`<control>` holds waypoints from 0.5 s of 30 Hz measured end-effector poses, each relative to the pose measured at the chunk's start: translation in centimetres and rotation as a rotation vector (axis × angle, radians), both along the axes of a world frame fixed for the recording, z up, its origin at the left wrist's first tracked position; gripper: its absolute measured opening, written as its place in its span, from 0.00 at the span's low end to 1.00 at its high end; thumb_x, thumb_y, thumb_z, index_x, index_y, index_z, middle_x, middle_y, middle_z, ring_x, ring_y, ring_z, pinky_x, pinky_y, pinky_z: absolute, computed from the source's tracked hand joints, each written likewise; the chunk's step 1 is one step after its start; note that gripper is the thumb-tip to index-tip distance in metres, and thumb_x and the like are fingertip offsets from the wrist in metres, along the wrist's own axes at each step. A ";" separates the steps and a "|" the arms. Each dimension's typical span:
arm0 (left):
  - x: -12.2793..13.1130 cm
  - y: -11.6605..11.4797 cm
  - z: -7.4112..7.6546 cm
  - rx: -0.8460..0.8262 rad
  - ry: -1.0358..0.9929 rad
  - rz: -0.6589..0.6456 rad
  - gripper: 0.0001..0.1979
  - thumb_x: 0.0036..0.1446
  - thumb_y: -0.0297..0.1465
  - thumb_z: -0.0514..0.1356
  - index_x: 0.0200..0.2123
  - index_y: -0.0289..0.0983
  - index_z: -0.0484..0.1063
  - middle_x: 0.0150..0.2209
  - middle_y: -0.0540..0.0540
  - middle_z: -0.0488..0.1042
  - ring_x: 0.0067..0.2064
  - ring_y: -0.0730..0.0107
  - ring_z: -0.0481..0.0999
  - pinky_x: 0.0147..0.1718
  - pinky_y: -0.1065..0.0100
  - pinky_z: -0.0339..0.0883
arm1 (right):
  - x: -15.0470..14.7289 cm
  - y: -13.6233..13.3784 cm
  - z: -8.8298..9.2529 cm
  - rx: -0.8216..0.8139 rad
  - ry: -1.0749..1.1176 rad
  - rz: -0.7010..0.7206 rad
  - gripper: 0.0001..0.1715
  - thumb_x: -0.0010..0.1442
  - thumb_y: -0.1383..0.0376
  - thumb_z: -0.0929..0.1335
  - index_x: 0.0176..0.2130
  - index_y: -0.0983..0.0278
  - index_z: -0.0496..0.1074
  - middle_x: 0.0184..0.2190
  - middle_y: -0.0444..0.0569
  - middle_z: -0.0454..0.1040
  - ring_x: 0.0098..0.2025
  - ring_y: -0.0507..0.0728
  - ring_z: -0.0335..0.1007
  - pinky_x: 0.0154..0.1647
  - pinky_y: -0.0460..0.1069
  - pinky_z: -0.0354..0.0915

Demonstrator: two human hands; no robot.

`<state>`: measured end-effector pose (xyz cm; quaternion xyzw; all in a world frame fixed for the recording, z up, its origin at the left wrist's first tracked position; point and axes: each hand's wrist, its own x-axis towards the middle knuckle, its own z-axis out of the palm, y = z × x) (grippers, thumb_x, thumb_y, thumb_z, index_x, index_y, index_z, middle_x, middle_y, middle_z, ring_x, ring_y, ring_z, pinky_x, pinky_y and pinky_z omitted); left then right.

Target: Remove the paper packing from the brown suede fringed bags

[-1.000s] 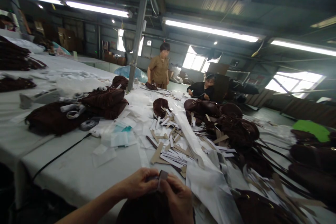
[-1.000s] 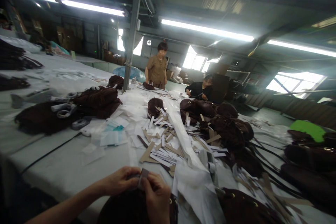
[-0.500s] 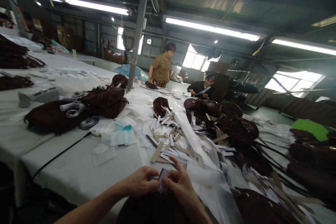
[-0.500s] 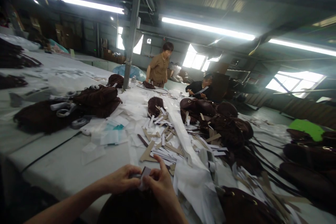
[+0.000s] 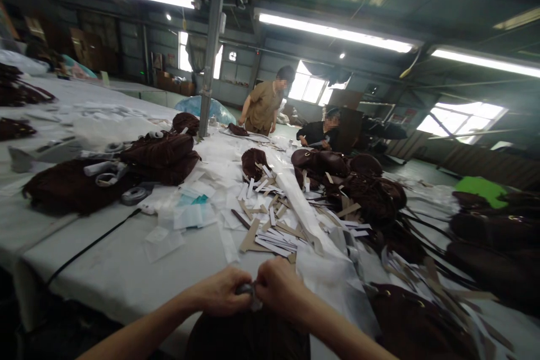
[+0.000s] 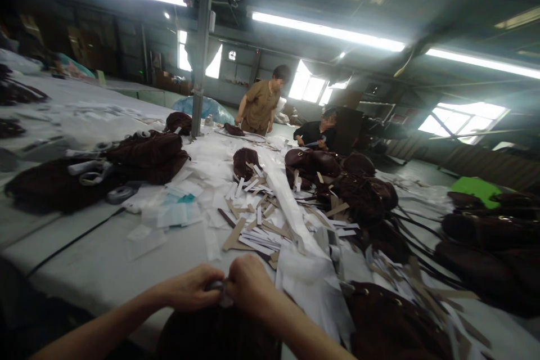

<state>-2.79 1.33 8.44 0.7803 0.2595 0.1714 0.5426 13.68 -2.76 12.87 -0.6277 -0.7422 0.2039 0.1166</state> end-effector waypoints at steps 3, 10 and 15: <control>0.4 0.2 -1.3 -0.036 -0.041 0.196 0.05 0.46 0.28 0.56 0.21 0.36 0.65 0.20 0.55 0.64 0.26 0.74 0.60 0.25 0.71 0.50 | -1.0 -1.0 -1.6 0.126 -0.117 -0.007 0.15 0.48 0.80 0.63 0.26 0.66 0.76 0.27 0.54 0.76 0.29 0.57 0.71 0.30 0.48 0.59; 1.1 0.6 -2.0 -0.316 -0.162 0.333 0.09 0.48 0.35 0.55 0.23 0.35 0.64 0.20 0.56 0.59 0.23 0.76 0.58 0.23 0.72 0.50 | -0.8 -1.5 -1.8 0.256 -0.175 0.088 0.18 0.57 0.78 0.59 0.38 0.62 0.71 0.32 0.48 0.70 0.31 0.54 0.68 0.32 0.46 0.61; 0.9 0.2 -1.6 -0.520 -0.282 0.350 0.10 0.48 0.38 0.55 0.28 0.36 0.63 0.21 0.56 0.59 0.23 0.76 0.59 0.22 0.73 0.53 | -1.2 -2.0 -2.4 0.374 -0.074 0.120 0.18 0.59 0.77 0.59 0.45 0.64 0.68 0.39 0.52 0.68 0.40 0.58 0.67 0.41 0.51 0.66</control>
